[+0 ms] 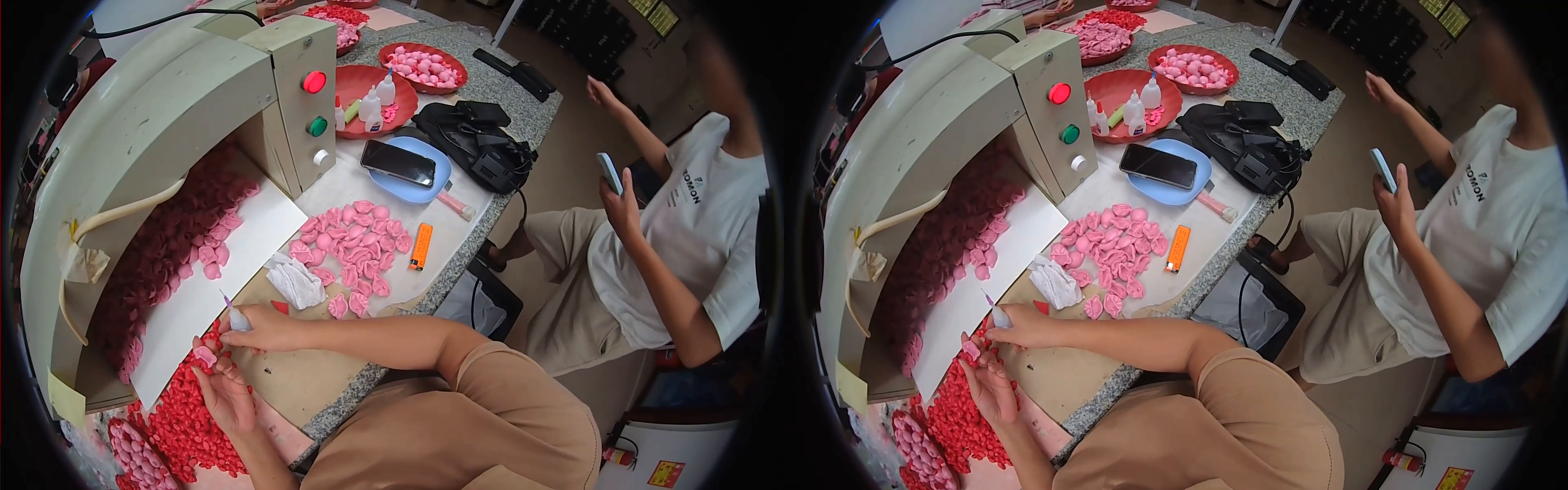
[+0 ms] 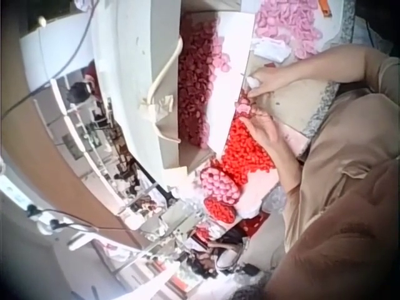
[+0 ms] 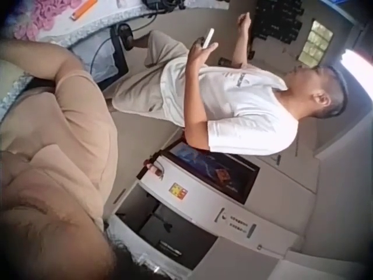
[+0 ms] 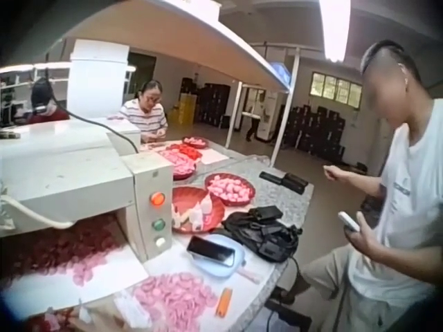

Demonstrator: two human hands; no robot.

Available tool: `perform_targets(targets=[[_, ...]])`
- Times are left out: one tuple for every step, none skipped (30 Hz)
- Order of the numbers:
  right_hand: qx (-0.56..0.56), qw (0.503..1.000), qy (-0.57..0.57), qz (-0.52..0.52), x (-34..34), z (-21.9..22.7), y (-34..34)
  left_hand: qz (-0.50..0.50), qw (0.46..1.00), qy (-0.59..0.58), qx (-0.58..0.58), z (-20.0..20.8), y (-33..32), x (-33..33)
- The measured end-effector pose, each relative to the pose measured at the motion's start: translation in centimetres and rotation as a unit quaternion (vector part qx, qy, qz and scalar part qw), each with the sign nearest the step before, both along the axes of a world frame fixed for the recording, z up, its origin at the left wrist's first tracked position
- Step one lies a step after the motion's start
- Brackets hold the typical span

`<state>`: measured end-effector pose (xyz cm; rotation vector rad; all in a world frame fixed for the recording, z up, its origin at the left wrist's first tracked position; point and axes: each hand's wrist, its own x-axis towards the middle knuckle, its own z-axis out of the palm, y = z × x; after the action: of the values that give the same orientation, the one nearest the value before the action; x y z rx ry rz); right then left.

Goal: Apply glue to small pink plastic components and assemble them on a workbench.

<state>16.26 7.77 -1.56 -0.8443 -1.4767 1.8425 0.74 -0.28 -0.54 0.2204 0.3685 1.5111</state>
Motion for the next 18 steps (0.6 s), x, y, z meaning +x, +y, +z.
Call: perform_targets(targets=[[0.000,1.000,0.000,-0.001,-0.03,0.02,-0.03,0.002,1.000,-0.003,0.005,-0.03,-0.03,-0.09],[-0.003,1.000,-0.001,-0.002,-0.09,0.01,-0.05,0.004,1.000,-0.006,0.009,-0.06,-0.05,-0.15],[-0.005,1.000,-0.002,-0.003,-0.09,-0.02,-0.03,0.003,1.000,-0.006,0.009,-0.12,-0.01,-0.16],[-0.005,1.000,-0.002,-0.004,-0.06,-0.05,-0.03,0.001,1.000,-0.005,0.010,-0.20,0.03,-0.15],[-0.003,1.000,-0.003,-0.004,-0.03,-0.08,-0.04,-0.001,1.000,-0.004,0.010,-0.25,0.06,-0.14],[0.000,1.000,-0.004,-0.004,-0.05,-0.05,-0.03,-0.001,1.000,-0.003,0.010,-0.19,0.05,-0.14],[-0.001,1.000,-0.003,-0.003,-0.08,-0.03,-0.02,0.000,1.000,-0.005,0.007,-0.08,0.05,-0.14],[-0.003,1.000,0.001,-0.001,-0.12,-0.01,-0.01,0.001,1.000,-0.007,0.004,-0.01,0.05,-0.15],[-0.005,1.000,0.004,0.002,-0.16,-0.02,-0.04,0.001,1.000,-0.007,0.004,0.02,0.05,-0.15],[-0.006,1.000,0.005,0.003,-0.23,-0.13,-0.06,0.002,1.000,-0.003,0.001,0.05,0.05,-0.16],[-0.001,1.000,0.017,-0.013,-0.33,-0.34,-0.07,0.002,1.000,0.001,-0.002,0.09,0.05,-0.17],[0.004,0.999,0.030,-0.029,-0.45,-0.44,-0.12,0.003,1.000,0.002,-0.003,0.14,0.04,-0.15],[0.004,0.999,0.030,-0.028,-0.50,-0.51,-0.15,0.000,1.000,0.001,-0.004,0.19,0.05,-0.07],[0.006,0.999,0.029,-0.030,-0.48,-0.56,-0.16,-0.003,1.000,0.000,-0.006,0.20,0.05,-0.03],[0.009,0.999,0.028,-0.031,-0.44,-0.59,-0.13,-0.001,1.000,0.001,-0.006,0.10,0.07,-0.03],[0.009,0.999,0.028,-0.030,-0.38,-0.61,-0.12,0.000,1.000,0.003,-0.005,-0.07,0.12,-0.02],[0.009,0.999,0.025,-0.034,-0.27,-0.63,-0.12,-0.001,1.000,0.005,-0.003,-0.24,0.18,0.01],[0.008,0.999,0.022,-0.039,-0.23,-0.65,-0.12,0.000,1.000,0.005,-0.004,-0.35,0.23,-0.01]])
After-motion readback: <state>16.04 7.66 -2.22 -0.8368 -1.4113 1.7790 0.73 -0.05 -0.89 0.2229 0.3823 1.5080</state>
